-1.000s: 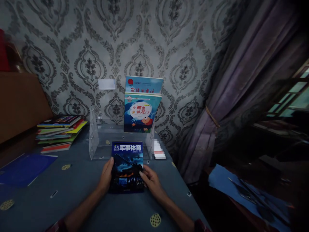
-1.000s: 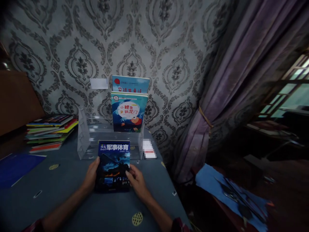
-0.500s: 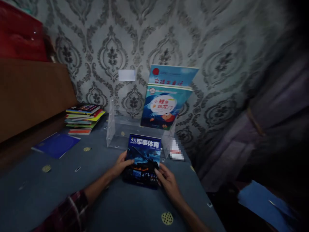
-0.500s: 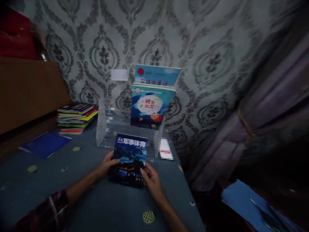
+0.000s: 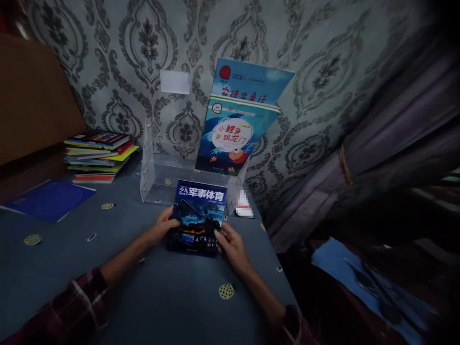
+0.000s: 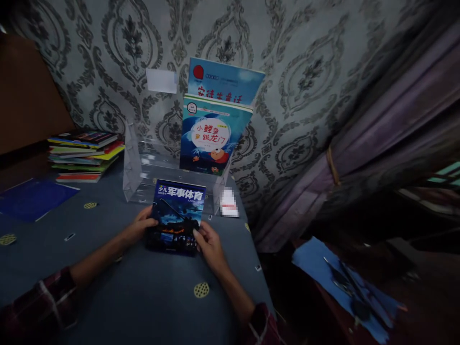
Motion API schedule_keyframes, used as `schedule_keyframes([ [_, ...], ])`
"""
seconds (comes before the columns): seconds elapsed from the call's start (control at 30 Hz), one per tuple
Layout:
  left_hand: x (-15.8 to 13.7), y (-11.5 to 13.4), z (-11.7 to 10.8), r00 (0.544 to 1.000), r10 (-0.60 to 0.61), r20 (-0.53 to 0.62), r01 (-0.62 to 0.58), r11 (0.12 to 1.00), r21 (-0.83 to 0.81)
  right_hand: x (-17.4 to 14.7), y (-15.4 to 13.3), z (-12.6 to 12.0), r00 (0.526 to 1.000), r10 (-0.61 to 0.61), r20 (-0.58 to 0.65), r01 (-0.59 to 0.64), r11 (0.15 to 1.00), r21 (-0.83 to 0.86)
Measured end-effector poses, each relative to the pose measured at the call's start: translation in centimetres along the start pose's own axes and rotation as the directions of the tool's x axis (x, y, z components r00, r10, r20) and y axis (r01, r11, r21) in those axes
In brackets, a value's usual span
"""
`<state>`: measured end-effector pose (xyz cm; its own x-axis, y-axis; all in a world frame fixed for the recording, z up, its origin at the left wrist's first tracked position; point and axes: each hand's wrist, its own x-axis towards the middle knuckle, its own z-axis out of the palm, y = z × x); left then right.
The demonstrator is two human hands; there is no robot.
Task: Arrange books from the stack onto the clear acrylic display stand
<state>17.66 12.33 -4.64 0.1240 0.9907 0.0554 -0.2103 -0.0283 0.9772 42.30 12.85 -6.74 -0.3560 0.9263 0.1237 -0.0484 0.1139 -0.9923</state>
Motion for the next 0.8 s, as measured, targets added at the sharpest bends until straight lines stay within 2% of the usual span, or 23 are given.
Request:
schedule_keyframes([
  [0.2, 1.3, 2.1, 0.5, 0.998, 0.067, 0.007, -0.067, 0.990, 0.124, 0.8, -1.1, -0.5, 0.993, -0.122, -0.007, 0.121, 0.991, -0.061],
  [0.33, 4.1, 5.4, 1.4, 0.980, 0.190, 0.056, -0.198, 0.957, 0.212, 3.1, -4.4, -2.1, 0.960, -0.280, -0.013, 0.273, 0.943, -0.190],
  [0.47, 7.4, 10.0, 3.1, 0.907, 0.404, 0.117, -0.421, 0.871, 0.254, 6.5, -9.2, -4.3, 0.905, -0.424, -0.024, 0.393, 0.858, -0.332],
  [0.6, 9.9, 13.4, 4.5, 0.835, 0.528, 0.157, -0.550, 0.789, 0.275, 9.1, -12.8, -5.8, 0.851, -0.525, 0.021, 0.497, 0.791, -0.356],
  [0.67, 10.6, 14.1, 5.0, 0.815, 0.556, 0.160, -0.578, 0.772, 0.262, 9.7, -13.6, -6.1, 0.840, -0.541, 0.035, 0.514, 0.776, -0.366],
  [0.8, 11.7, 13.9, 5.2, 0.817, 0.560, 0.141, -0.577, 0.779, 0.246, 10.5, -13.3, -6.6, 0.822, -0.566, 0.059, 0.548, 0.759, -0.352],
])
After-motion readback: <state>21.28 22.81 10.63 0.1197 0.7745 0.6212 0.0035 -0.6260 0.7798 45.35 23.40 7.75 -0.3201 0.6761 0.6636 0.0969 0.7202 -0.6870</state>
